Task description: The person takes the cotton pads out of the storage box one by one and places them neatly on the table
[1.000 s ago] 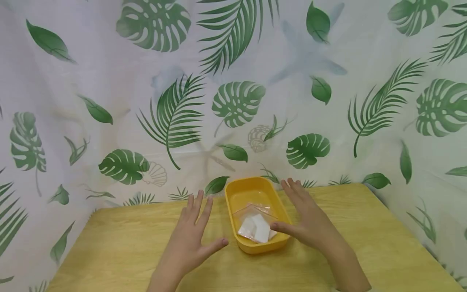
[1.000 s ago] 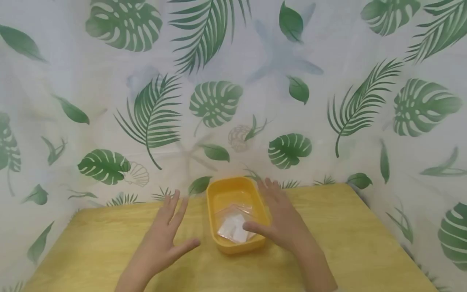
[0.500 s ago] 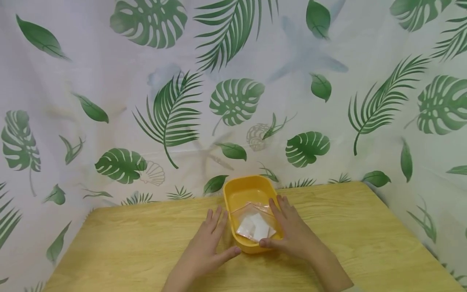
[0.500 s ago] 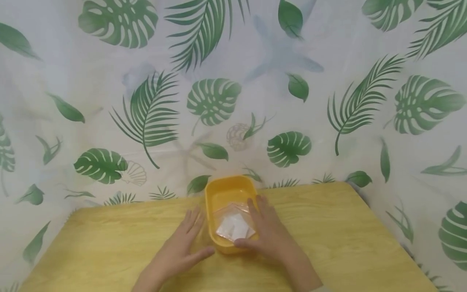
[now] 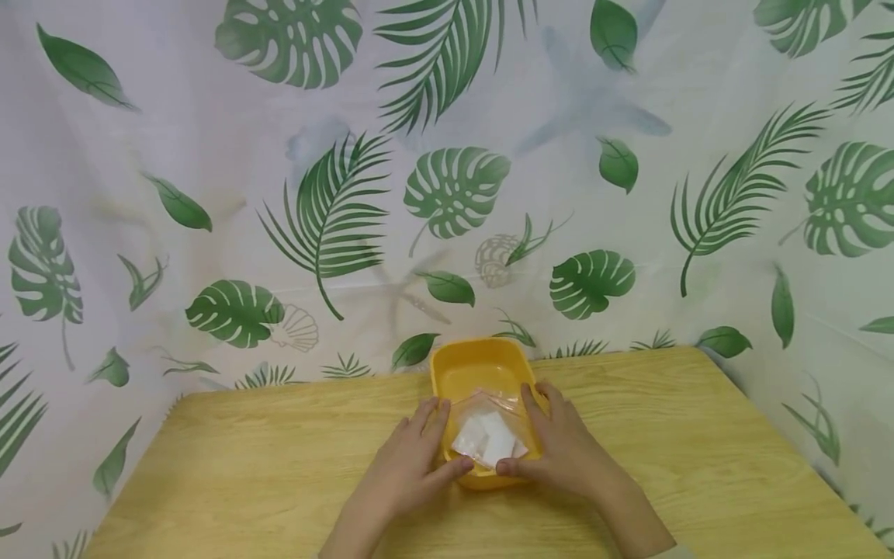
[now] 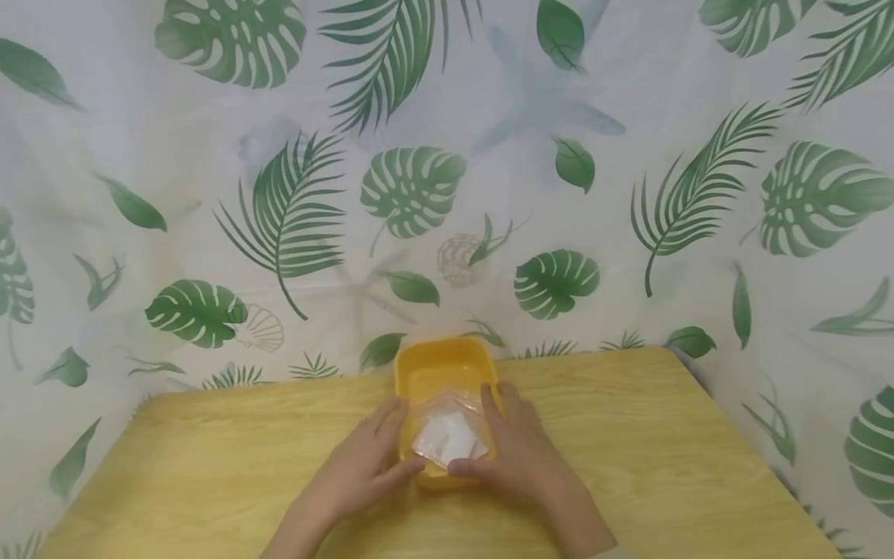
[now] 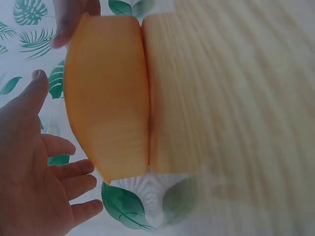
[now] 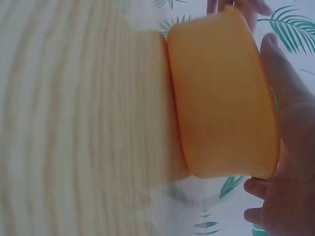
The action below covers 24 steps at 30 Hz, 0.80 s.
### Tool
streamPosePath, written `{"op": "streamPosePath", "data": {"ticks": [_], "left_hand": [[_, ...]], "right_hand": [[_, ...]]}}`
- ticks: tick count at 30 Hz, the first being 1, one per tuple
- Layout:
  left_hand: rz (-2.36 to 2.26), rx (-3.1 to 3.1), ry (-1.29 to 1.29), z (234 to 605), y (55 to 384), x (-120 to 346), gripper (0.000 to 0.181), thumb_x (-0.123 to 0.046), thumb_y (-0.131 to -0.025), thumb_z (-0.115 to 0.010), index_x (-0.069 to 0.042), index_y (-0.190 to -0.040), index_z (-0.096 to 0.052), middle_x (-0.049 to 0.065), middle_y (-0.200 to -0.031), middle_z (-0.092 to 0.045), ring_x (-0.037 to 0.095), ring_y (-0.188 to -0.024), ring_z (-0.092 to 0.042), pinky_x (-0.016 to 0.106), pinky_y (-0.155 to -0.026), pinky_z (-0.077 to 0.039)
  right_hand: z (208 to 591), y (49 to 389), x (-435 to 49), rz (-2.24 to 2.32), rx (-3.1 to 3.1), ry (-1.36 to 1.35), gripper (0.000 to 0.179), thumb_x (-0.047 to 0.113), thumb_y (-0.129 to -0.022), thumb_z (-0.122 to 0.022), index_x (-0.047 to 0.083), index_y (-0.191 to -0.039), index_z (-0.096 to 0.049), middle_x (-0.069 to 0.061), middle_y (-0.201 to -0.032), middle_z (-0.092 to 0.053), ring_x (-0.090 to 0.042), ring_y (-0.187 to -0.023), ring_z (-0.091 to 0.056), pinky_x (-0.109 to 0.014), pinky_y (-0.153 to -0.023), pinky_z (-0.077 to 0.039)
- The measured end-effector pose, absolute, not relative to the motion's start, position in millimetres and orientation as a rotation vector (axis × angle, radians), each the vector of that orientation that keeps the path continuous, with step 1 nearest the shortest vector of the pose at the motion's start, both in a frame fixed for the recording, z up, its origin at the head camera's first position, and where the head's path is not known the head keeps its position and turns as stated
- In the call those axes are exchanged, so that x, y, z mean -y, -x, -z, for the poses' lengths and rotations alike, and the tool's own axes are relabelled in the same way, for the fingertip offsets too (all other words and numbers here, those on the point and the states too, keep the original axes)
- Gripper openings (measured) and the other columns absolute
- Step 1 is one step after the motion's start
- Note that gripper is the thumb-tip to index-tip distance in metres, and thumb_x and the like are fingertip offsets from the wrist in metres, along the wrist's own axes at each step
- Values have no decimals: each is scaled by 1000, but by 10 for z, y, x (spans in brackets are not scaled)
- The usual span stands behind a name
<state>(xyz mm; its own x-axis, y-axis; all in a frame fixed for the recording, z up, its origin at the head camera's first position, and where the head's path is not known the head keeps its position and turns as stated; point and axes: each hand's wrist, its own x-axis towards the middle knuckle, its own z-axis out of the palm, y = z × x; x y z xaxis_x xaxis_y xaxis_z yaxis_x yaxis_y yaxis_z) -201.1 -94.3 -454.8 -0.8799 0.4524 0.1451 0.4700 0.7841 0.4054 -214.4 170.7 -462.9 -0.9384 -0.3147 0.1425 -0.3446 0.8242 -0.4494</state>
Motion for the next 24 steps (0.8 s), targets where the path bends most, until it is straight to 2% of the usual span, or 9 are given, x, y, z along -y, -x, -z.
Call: {"op": "streamPosePath", "data": {"ticks": [2,3,7,9,14,24], "left_hand": [[663,2913,749,4542,2016,956,89,-65,-95,-51,-6,-157,-29,11,-160,-31,42,-138,-43,59,-112,-36],[664,2912,750,4539,2015,958,89,-65,-94,-52,-5,-157,-30,11,-160,-30,43,-138,-42,59,-111,-37],[683,2959,766,4553,2006,940,93,-68,-93,-50,-5,-158,-26,15,-166,-18,43,-147,-26,57,-113,-34],[688,2986,769,4556,2000,925,94,-70,-93,-47,-7,-159,-23,18,-166,-11,40,-150,-20,56,-115,-32],[672,3026,716,4565,1973,938,94,-71,-93,-45,-10,-160,-20,21,-166,-2,41,-150,-19,58,-115,-32],[606,3081,705,4542,1919,1096,105,-77,-90,-44,-5,-160,-12,19,-167,4,38,-153,-4,58,-117,-26]], "right_hand": [[4625,2144,-1699,-744,2942,-521,124,77,-70,-71,4,-158,-24,-23,-159,-20,-50,-140,-28,-66,-106,-37],[4624,2141,-1694,-751,2945,-521,124,78,-69,-71,4,-158,-25,-23,-160,-18,-52,-139,-29,-67,-105,-38],[4619,2122,-1656,-807,3010,-537,124,78,-73,-68,4,-159,-19,-22,-166,1,-60,-142,-18,-72,-107,-31],[4617,2110,-1626,-826,3033,-553,122,78,-75,-65,4,-159,-16,-21,-166,7,-57,-145,-14,-71,-109,-28],[4616,2077,-1533,-803,3023,-610,120,80,-78,-61,3,-159,-17,-24,-165,6,-53,-147,-13,-68,-113,-26],[4584,1990,-1370,-827,3060,-657,117,79,-80,-59,5,-160,-15,-22,-165,11,-51,-149,-8,-68,-113,-24]]}}
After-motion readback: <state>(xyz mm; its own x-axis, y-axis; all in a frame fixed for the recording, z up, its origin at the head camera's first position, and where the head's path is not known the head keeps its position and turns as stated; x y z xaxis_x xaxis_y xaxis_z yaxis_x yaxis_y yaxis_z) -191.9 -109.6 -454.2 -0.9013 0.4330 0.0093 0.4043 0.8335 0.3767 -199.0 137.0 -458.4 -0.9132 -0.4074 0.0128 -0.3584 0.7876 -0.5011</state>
